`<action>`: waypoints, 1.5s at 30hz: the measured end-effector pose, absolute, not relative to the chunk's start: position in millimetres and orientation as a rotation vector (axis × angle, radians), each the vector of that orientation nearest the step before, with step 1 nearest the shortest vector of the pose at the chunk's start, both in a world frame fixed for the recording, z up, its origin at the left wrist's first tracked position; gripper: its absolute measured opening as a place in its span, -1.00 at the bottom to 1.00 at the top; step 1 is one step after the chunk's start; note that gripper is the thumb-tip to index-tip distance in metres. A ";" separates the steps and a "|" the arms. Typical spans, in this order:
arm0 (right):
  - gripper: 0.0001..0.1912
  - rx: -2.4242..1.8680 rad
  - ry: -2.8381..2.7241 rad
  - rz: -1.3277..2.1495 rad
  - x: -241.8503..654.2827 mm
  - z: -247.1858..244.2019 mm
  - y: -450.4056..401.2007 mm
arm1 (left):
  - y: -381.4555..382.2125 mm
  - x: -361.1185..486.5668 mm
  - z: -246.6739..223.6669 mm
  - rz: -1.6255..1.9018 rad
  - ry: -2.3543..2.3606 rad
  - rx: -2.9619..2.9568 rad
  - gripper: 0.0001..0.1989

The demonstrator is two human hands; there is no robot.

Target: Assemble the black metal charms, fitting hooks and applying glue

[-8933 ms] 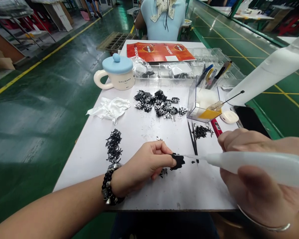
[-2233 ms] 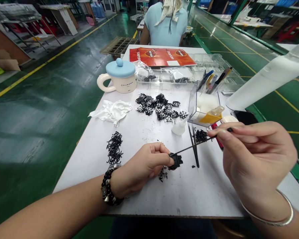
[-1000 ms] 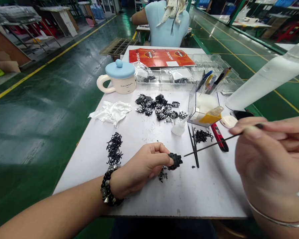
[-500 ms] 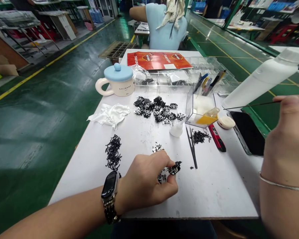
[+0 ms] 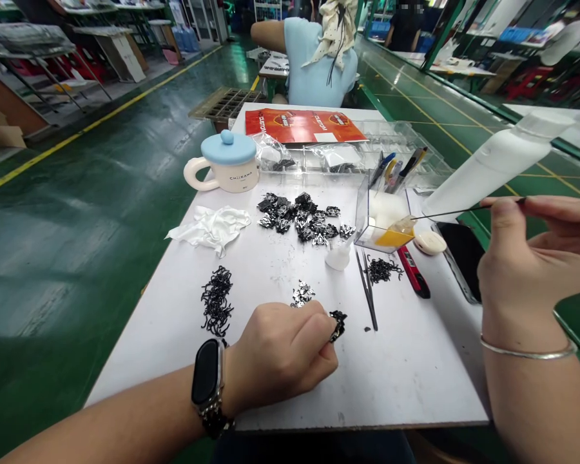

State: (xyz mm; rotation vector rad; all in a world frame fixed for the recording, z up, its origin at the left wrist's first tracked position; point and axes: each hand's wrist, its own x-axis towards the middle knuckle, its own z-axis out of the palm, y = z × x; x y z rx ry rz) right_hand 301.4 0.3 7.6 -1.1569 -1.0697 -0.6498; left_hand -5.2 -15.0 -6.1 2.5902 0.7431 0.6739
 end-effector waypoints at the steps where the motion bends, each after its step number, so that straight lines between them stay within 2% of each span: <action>1: -0.74 -1.088 -1.099 -0.704 299.7 8.9 1.7 | -14.8 -5.2 -6.5 0.694 0.738 2.595 -0.90; 4: -0.73 -0.985 -1.133 -0.765 296.9 11.2 2.3 | -13.9 -5.2 -8.0 0.759 0.717 2.646 -0.89; 8: -0.75 -1.250 -1.364 -0.717 291.4 13.1 -3.4 | -13.1 -5.2 -8.4 0.833 0.719 2.704 -0.87; 10: -0.63 -1.365 -1.497 -0.720 283.7 14.0 -7.5 | -12.8 -5.0 -8.2 0.910 0.708 2.713 -0.85; 13: -0.51 -1.247 -1.612 -0.593 262.9 14.3 -15.8 | -11.8 -4.6 -8.4 0.982 0.701 2.714 -0.84; 17: -0.64 -1.055 -2.099 -0.222 228.1 13.0 -30.1 | -8.9 -3.8 -9.4 0.979 0.710 2.712 -0.85; 21: -0.69 -1.042 -2.273 -0.094 208.4 10.7 -38.8 | -6.2 -2.5 -9.7 0.981 0.686 2.726 -0.84; 32: -0.80 -1.004 -2.251 -0.056 200.4 2.4 -38.9 | -6.7 -1.9 -8.9 0.896 0.694 2.663 -0.79; 45: -0.76 -1.033 -2.221 -0.020 197.3 3.8 -41.2 | -7.3 1.1 -12.2 1.312 0.671 2.632 -0.60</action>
